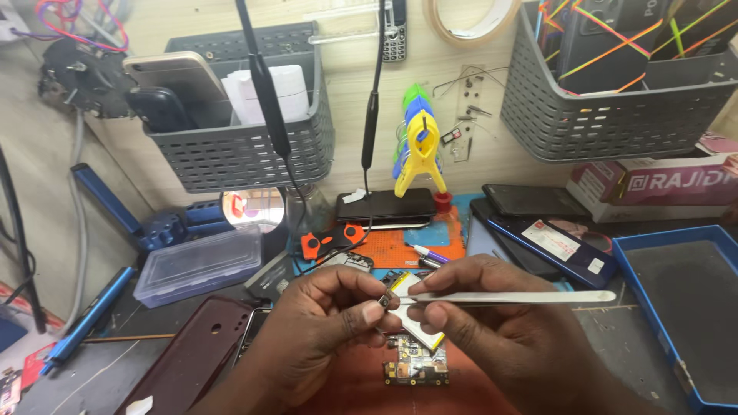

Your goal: The person uses tweezers to carefully remove a small component from a mobile phone motherboard. They then place the component on the workbench and continue to manipulate the circuit board with the tweezers, handling small parts and wires on a cluttered repair desk.

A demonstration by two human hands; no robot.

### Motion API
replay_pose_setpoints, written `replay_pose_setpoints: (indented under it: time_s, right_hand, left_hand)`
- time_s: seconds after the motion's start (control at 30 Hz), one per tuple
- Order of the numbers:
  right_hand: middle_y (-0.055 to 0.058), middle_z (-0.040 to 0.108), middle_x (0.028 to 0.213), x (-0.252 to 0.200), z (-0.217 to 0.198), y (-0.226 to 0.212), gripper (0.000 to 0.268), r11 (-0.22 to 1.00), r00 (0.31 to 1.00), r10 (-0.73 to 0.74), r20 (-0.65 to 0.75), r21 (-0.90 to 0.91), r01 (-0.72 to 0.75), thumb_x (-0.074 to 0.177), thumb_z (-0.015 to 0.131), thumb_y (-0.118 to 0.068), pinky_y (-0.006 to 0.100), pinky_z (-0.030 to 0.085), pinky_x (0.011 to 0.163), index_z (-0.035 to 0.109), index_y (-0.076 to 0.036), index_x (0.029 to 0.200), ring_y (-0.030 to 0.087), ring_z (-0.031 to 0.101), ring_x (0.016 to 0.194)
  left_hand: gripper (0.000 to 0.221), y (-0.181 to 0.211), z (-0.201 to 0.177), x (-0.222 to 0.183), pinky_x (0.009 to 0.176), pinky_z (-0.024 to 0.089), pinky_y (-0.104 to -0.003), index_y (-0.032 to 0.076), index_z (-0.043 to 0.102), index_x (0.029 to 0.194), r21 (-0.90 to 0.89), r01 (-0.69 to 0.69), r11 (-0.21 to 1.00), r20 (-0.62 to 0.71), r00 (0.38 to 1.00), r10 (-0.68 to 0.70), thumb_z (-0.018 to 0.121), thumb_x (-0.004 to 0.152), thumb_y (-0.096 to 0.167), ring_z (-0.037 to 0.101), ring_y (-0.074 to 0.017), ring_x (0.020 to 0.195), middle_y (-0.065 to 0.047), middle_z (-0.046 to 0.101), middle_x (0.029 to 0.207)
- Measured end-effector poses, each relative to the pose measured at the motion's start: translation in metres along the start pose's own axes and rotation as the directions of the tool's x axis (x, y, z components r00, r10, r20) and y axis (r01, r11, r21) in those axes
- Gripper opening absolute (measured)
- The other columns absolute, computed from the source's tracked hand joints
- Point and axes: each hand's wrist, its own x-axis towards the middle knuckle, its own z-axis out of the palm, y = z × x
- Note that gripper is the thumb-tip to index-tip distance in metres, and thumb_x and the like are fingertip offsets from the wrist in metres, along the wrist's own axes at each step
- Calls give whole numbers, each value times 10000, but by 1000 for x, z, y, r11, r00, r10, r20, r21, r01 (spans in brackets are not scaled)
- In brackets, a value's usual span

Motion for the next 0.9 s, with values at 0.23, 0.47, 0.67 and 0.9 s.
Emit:
replay_pose_setpoints:
  time_s: [0.23,0.47,0.67,0.9]
  right_hand:
    - [103,801,1073,-1,1,3,294,1000,999,-11,34,1,11,974,716,-179,295,621,883,685,26,1183,137,759,1026]
    - [78,817,1030,0,1,4,273,991,999,-35,12,-131,36,969,725,-193,280,621,844,725,7,1155,123,765,980]
    - [85,814,1038,0,2,4,290,999,999,-27,20,-24,28,969,728,-206,285,614,860,714,18,1151,130,760,999]
    - [74,797,996,-2,1,5,305,998,1000,19,21,-61,-17,971,727,-231,275,612,804,720,16,1150,111,741,950]
  left_hand:
    - [221,3,6,-3,792,617,-339,-12,697,1069,88,-6,996,-9,1000,7,742,865,61,752,-180,900,-100,753,984]
    - [212,5,8,-3,796,626,-346,-10,695,1058,111,-22,994,-21,999,25,737,863,61,762,-189,903,-101,754,976]
    - [217,6,10,-4,817,634,-357,-26,704,1047,105,-20,994,-27,999,23,746,852,59,768,-201,914,-114,760,975]
    - [207,11,12,-5,828,647,-362,-36,704,1037,179,-29,983,18,999,27,728,863,73,775,-201,927,-122,772,968]
